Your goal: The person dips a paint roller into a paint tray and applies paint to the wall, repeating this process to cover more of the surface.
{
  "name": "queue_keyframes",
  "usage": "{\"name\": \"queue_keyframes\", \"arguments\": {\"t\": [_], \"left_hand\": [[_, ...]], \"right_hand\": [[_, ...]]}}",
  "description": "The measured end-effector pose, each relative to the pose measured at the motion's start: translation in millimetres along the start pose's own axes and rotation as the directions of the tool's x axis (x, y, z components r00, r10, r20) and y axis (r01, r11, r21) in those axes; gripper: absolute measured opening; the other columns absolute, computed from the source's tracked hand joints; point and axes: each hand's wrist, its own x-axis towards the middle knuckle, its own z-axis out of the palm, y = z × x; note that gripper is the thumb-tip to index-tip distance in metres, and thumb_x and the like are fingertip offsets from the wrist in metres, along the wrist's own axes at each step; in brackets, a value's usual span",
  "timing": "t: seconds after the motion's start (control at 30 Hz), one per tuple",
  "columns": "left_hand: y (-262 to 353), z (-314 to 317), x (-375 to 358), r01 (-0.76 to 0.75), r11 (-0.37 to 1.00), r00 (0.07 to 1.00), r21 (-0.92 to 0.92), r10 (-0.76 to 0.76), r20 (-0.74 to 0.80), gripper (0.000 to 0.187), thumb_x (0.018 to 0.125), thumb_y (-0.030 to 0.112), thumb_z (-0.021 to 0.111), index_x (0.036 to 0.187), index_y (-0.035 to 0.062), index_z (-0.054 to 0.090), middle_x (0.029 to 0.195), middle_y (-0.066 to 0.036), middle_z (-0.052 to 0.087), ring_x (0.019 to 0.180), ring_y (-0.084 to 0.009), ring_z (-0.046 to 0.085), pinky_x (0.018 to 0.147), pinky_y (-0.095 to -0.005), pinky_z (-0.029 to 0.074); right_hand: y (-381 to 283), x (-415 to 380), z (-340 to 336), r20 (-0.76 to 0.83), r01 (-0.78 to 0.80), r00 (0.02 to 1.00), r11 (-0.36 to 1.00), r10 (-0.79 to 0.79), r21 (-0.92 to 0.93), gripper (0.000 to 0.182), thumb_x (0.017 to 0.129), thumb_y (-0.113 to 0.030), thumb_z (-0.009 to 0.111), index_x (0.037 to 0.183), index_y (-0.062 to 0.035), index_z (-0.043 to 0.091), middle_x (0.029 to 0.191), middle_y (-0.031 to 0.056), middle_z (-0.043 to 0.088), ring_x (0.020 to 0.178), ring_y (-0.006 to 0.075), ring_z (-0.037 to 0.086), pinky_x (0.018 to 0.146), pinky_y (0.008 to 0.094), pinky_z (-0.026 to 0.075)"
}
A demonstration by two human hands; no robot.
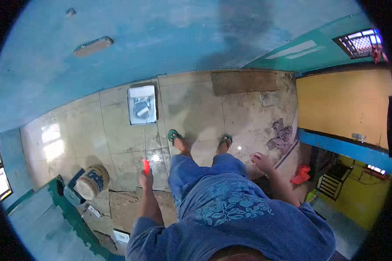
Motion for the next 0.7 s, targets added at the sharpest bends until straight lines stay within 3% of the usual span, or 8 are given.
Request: {"name": "queue_keyframes", "arguments": {"t": [0.1,0.27,0.37,0.43,0.5,0.57,0.63,0.7], "left_hand": [[23.3,0.4,-56.2,-0.074,0.996,0.997,-0.045,0.073,-0.024,0.045,0.083,0.046,0.056,0.100,0.0048,0.061,0.091,-0.025,0.064,0.087,-0.0382,0.063,0.072,-0.0468,0.049],[68.8,61.7,-114.3,0.201,0.639,0.970,-0.742,-0.025,0.241,0.058,0.083,0.018,0.063,0.130,0.0086,0.031,0.080,-0.005,0.059,0.066,-0.0174,0.062,0.050,-0.0287,0.048],[131.4,64.2,-154.6,0.107,0.750,0.969,-0.653,0.069,0.237,0.056,0.084,0.016,0.063,0.127,0.0088,0.028,0.078,-0.006,0.057,0.058,-0.0150,0.057,0.047,-0.0281,0.045],[164.3,78.5,-171.5,0.069,0.705,0.988,-0.706,0.050,0.147,0.038,0.084,0.018,0.064,0.111,0.0065,0.040,0.069,-0.004,0.054,0.050,-0.0128,0.052,0.041,-0.0284,0.041],[188.1,92.4,-183.5,0.032,0.779,0.998,-0.626,0.007,0.060,0.028,0.083,0.021,0.067,0.093,0.0057,0.047,0.059,-0.002,0.050,0.042,-0.0116,0.047,0.036,-0.0286,0.038],[201.1,106.7,-200.9,-0.035,0.757,0.999,-0.652,0.050,0.005,0.028,0.082,0.026,0.069,0.083,0.0064,0.049,0.052,0.000,0.047,0.038,-0.0115,0.045,0.034,-0.0289,0.036],[211.0,118.9,-207.2,-0.036,0.862,0.999,-0.505,0.026,-0.027,0.028,0.083,0.028,0.069,0.086,0.0080,0.049,0.053,0.000,0.047,0.039,-0.0106,0.045,0.036,-0.0283,0.037],[224.2,125.4,-222.4,0.022,0.827,1.000,-0.562,-0.006,0.030,0.027,0.084,0.027,0.068,0.089,0.0090,0.049,0.053,0.001,0.047,0.040,-0.0110,0.046,0.036,-0.0277,0.037]], "right_hand": [[63.7,-21.9,-18.7,-0.064,-0.081,0.995,0.997,0.082,0.013,0.030,0.090,-0.025,0.055,0.106,-0.0007,0.062,0.091,0.0082,0.065,0.078,0.0162,0.061,0.072,0.0286,0.048],[201.5,-57.0,-40.5,-0.012,-0.239,0.964,0.882,0.267,0.407,0.030,0.090,-0.025,0.054,0.103,-0.0004,0.063,0.089,0.0081,0.065,0.076,0.0173,0.061,0.070,0.0309,0.049],[278.4,-72.8,-51.0,-0.019,-0.337,0.903,0.734,0.430,0.590,0.029,0.091,-0.024,0.052,0.101,-0.0002,0.063,0.088,0.0068,0.065,0.076,0.0187,0.061,0.070,0.0348,0.049],[289.7,-86.1,-75.1,-0.083,-0.314,0.925,0.869,0.371,0.382,0.030,0.091,-0.028,0.052,0.098,-0.0015,0.064,0.090,0.0075,0.065,0.079,0.0220,0.062,0.073,0.0367,0.048],[334.2,-60.2,-77.0,-0.060,-0.275,0.926,0.774,0.373,0.570,0.022,0.089,-0.025,0.052,0.090,-0.0044,0.058,0.075,0.0044,0.060,0.061,0.0145,0.053,0.050,0.0304,0.041],[353.4,-42.9,-99.1,-0.204,-0.004,0.978,0.977,0.049,0.214,0.036,0.088,-0.038,0.053,0.091,-0.0047,0.067,0.082,0.0128,0.066,0.077,0.0259,0.062,0.073,0.0354,0.048],[334.4,-16.1,-141.4,-0.113,-0.193,0.971,0.970,0.210,0.145,0.038,0.087,-0.039,0.054,0.089,-0.0036,0.066,0.078,0.0130,0.066,0.073,0.0239,0.062,0.070,0.0358,0.048],[319.8,13.9,-165.2,-0.192,-0.049,0.978,0.981,0.085,0.186,0.038,0.086,-0.039,0.054,0.088,-0.0018,0.065,0.077,0.0122,0.065,0.071,0.0216,0.062,0.068,0.0351,0.048]]}}
